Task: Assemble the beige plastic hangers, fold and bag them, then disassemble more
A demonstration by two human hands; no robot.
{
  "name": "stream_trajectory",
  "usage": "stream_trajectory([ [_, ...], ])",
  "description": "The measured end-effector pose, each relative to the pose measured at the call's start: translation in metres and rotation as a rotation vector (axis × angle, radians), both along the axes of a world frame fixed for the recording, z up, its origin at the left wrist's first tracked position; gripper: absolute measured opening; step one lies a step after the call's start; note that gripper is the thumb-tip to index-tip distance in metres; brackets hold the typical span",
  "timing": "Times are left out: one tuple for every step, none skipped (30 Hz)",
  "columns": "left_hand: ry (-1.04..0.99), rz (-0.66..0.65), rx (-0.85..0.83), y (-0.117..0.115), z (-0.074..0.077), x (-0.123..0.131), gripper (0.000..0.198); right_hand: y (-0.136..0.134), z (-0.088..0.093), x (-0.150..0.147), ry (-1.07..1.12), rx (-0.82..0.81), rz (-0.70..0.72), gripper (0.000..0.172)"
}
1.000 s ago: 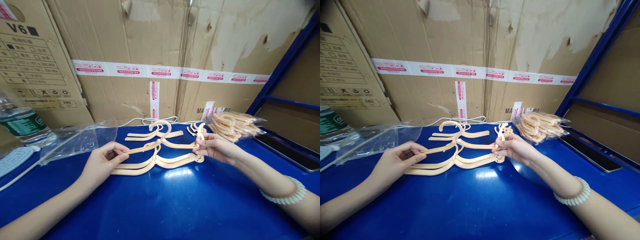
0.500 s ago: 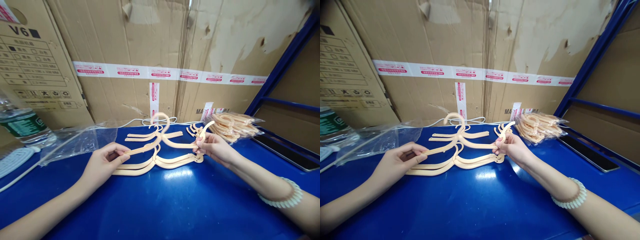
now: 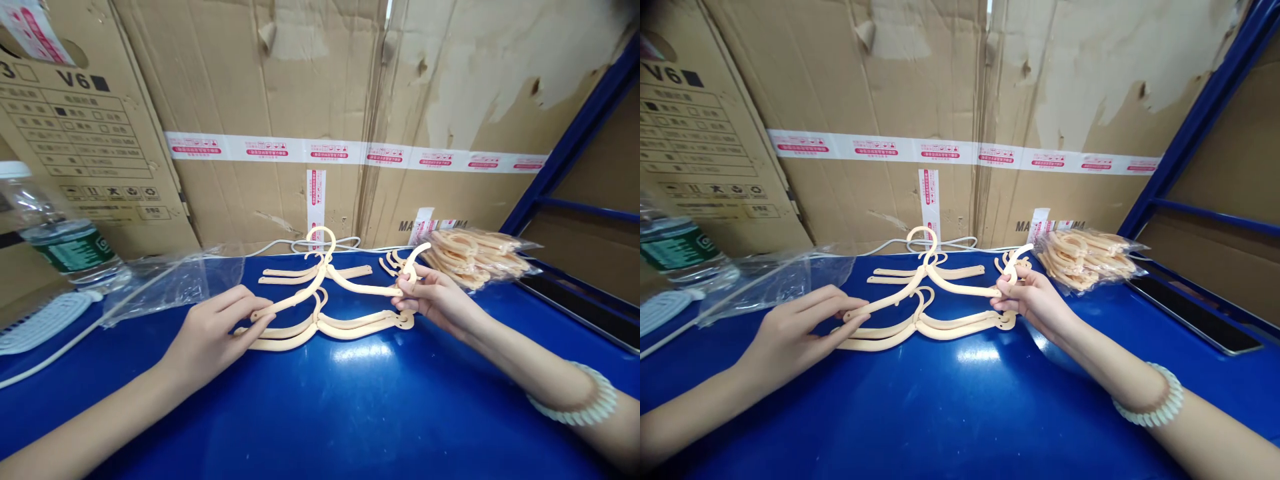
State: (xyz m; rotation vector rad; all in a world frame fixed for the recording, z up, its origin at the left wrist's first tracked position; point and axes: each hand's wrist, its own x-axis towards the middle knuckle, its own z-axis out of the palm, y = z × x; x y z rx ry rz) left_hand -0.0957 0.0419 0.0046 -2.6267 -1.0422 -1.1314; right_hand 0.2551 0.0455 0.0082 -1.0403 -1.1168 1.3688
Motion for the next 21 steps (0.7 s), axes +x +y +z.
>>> stream_trajectory([
  [0.03, 0.001, 0.049, -0.002, 0.004, -0.001, 0.011, 0.0, -0.001, 0.0, -0.003, -0.003, 0.003, 0.036],
  [0.052, 0.014, 0.086, -0.004, 0.007, -0.001, 0.01, 0.0, -0.001, -0.001, -0.004, -0.003, 0.007, 0.035],
  [0.065, 0.032, 0.112, -0.006, 0.01, -0.001, 0.01, 0.0, -0.001, -0.001, -0.001, -0.001, 0.01, 0.034],
  [0.074, 0.051, 0.124, -0.008, 0.013, -0.001, 0.011, 0.0, -0.002, -0.002, 0.002, 0.0, 0.014, 0.033],
  [0.081, 0.067, 0.126, -0.009, 0.016, 0.0, 0.012, -0.001, -0.002, -0.002, 0.005, 0.002, 0.019, 0.032],
  [0.086, 0.079, 0.121, -0.011, 0.018, 0.001, 0.012, -0.001, -0.001, -0.003, 0.008, 0.003, 0.024, 0.032],
  [0.09, 0.088, 0.11, -0.012, 0.02, 0.001, 0.014, -0.002, -0.001, -0.004, 0.012, 0.004, 0.027, 0.031],
  [0.098, 0.094, 0.093, -0.013, 0.021, 0.001, 0.015, -0.002, 0.0, -0.005, 0.014, 0.009, 0.029, 0.029],
  [0.11, 0.098, 0.074, -0.013, 0.022, 0.0, 0.016, -0.003, 0.001, -0.005, 0.012, 0.017, 0.032, 0.027],
  [0.13, 0.1, 0.054, -0.012, 0.023, -0.001, 0.018, -0.004, 0.002, -0.005, 0.007, 0.03, 0.034, 0.025],
  [0.164, 0.098, 0.035, -0.011, 0.024, -0.004, 0.019, -0.004, 0.003, -0.005, 0.0, 0.048, 0.03, 0.023],
  [0.214, 0.097, 0.02, -0.009, 0.025, -0.007, 0.02, -0.004, 0.003, -0.004, -0.01, 0.067, 0.02, 0.021],
  [0.279, 0.096, 0.016, -0.007, 0.025, -0.011, 0.021, -0.003, 0.003, -0.003, -0.023, 0.079, 0.001, 0.021],
  [0.366, 0.088, 0.018, -0.005, 0.027, -0.015, 0.023, -0.002, 0.003, -0.001, -0.034, 0.084, -0.026, 0.022],
  [0.458, 0.079, 0.029, -0.003, 0.028, -0.018, 0.025, -0.001, 0.003, 0.002, -0.04, 0.082, -0.056, 0.024],
  [0.548, 0.061, 0.036, -0.002, 0.029, -0.022, 0.027, 0.001, 0.004, 0.004, -0.039, 0.077, -0.081, 0.027],
  [0.622, 0.042, 0.036, -0.001, 0.031, -0.024, 0.028, 0.003, 0.004, 0.007, -0.03, 0.068, -0.094, 0.028],
  [0.676, 0.025, 0.026, -0.002, 0.033, -0.026, 0.029, 0.005, 0.005, 0.01, -0.016, 0.053, -0.092, 0.027],
  [0.71, 0.013, 0.003, -0.003, 0.035, -0.027, 0.028, 0.006, 0.007, 0.014, 0.001, 0.04, -0.079, 0.026],
  [0.725, 0.01, -0.025, -0.004, 0.037, -0.028, 0.027, 0.008, 0.01, 0.018, 0.017, 0.029, -0.056, 0.024],
  [0.728, 0.011, -0.054, -0.006, 0.038, -0.028, 0.026, 0.009, 0.012, 0.023, 0.024, 0.02, -0.03, 0.022],
])
